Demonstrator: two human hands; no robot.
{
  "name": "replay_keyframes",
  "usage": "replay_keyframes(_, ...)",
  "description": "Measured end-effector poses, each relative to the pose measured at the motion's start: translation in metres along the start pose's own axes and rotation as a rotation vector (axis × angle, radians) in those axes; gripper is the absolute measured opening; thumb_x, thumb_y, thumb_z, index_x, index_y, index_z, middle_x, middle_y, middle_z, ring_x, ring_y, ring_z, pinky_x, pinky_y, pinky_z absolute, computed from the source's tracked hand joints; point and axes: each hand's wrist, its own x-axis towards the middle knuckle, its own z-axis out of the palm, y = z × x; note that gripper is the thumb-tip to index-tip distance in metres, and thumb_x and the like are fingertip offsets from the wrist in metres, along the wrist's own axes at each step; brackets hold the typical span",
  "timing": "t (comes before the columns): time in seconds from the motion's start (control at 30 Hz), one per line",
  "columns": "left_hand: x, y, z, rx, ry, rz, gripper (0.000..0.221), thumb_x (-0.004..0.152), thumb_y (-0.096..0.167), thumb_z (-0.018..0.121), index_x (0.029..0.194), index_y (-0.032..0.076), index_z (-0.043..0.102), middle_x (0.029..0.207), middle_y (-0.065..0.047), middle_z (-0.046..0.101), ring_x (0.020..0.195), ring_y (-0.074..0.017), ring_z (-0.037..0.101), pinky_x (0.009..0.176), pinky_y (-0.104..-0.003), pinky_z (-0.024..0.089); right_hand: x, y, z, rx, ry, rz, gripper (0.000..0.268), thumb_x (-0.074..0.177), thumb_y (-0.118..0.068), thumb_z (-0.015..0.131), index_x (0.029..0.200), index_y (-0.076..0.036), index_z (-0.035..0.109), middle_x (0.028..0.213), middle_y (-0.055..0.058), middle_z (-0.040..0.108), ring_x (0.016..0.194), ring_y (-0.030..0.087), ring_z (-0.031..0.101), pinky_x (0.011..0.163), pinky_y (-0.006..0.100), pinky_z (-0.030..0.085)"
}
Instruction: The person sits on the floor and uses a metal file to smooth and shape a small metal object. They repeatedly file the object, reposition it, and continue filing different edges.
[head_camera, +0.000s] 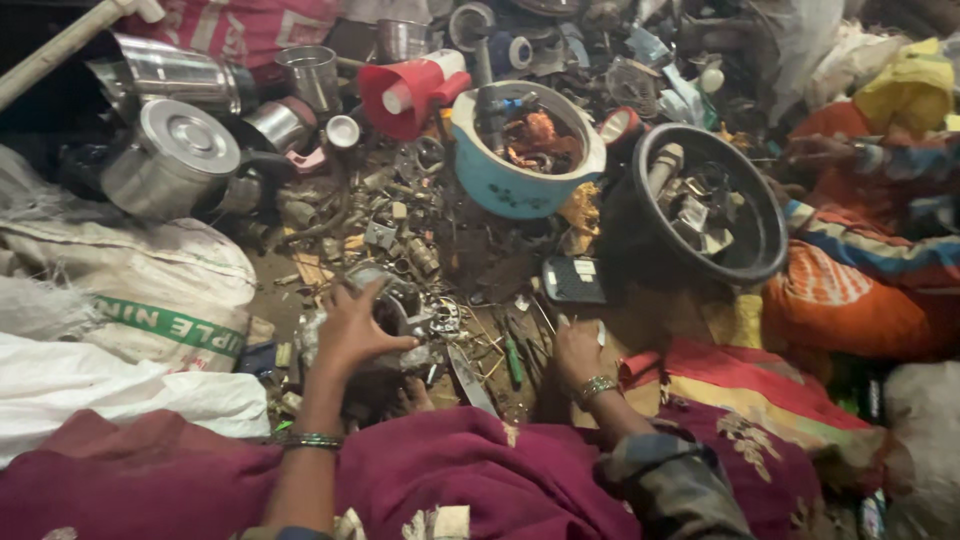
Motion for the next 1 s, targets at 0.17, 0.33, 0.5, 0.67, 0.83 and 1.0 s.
replay_keyframes(0.17,-0.002,0.004,0.001,-0.041,0.006,0.036,0.119,0.041,0.053,0.097,0.147,0.035,0.047,0.155,-0.035,0.025,0.145,-0.0551,0.027,0.105,-0.057,0.048,0.003,-0.047,0.035,0.006,0.072,-0.32,0.029,0.092,-0.009,0.058,0.115,0.005,0.052,0.087,0.024,0.071,0.073,0.04,0.071,0.061,0.049,0.057)
replay_keyframes(0.33,0.004,-0.003,0.004,-0.071,0.025,0.02,0.118,0.041,0.053,0.098,0.146,0.035,0.048,0.157,-0.037,0.019,0.141,-0.056,0.031,0.104,-0.056,0.047,0.001,-0.054,0.061,-0.168,-0.076,-0.306,0.024,0.092,-0.012,0.057,0.112,0.002,0.06,0.081,0.02,0.073,0.07,0.035,0.073,0.059,0.045,0.056)
replay_keyframes(0.5,0.011,-0.016,0.0,-0.215,-0.036,0.008,0.123,0.04,0.059,0.093,0.151,0.035,0.045,0.153,-0.033,0.033,0.133,-0.048,0.051,0.105,-0.05,0.05,0.01,-0.053,0.055,-0.017,-0.172,-0.127,0.024,0.088,-0.019,0.064,0.106,-0.004,0.068,0.091,0.021,0.073,0.082,0.038,0.072,0.066,0.047,0.057)
replay_keyframes(0.67,0.012,-0.011,-0.01,-0.168,-0.081,-0.031,0.122,0.037,0.056,0.096,0.147,0.036,0.047,0.157,-0.031,0.026,0.133,-0.0455,0.052,0.105,-0.047,0.051,0.025,-0.061,0.029,0.176,-0.297,0.038,0.034,0.088,-0.031,0.073,0.108,-0.004,0.071,0.095,0.023,0.071,0.089,0.039,0.07,0.078,0.048,0.054)
replay_keyframes(0.83,0.008,-0.008,-0.013,-0.12,-0.077,-0.038,0.126,0.04,0.061,0.096,0.151,0.034,0.042,0.152,-0.035,0.031,0.138,-0.0492,0.044,0.108,-0.049,0.047,0.02,-0.063,-0.027,0.574,-0.359,0.081,0.041,0.091,-0.028,0.064,0.125,-0.005,0.059,0.09,0.018,0.074,0.079,0.029,0.07,0.07,0.042,0.056)
replay_keyframes(1.0,0.009,-0.006,-0.017,-0.127,-0.133,-0.096,0.127,0.041,0.06,0.094,0.153,0.038,0.037,0.159,-0.033,0.025,0.143,-0.0471,0.04,0.111,-0.049,0.046,0.001,-0.083,-0.139,0.436,-0.298,0.143,0.044,0.09,-0.024,0.059,0.133,-0.013,0.062,0.086,0.01,0.076,0.071,0.02,0.071,0.066,0.037,0.056)
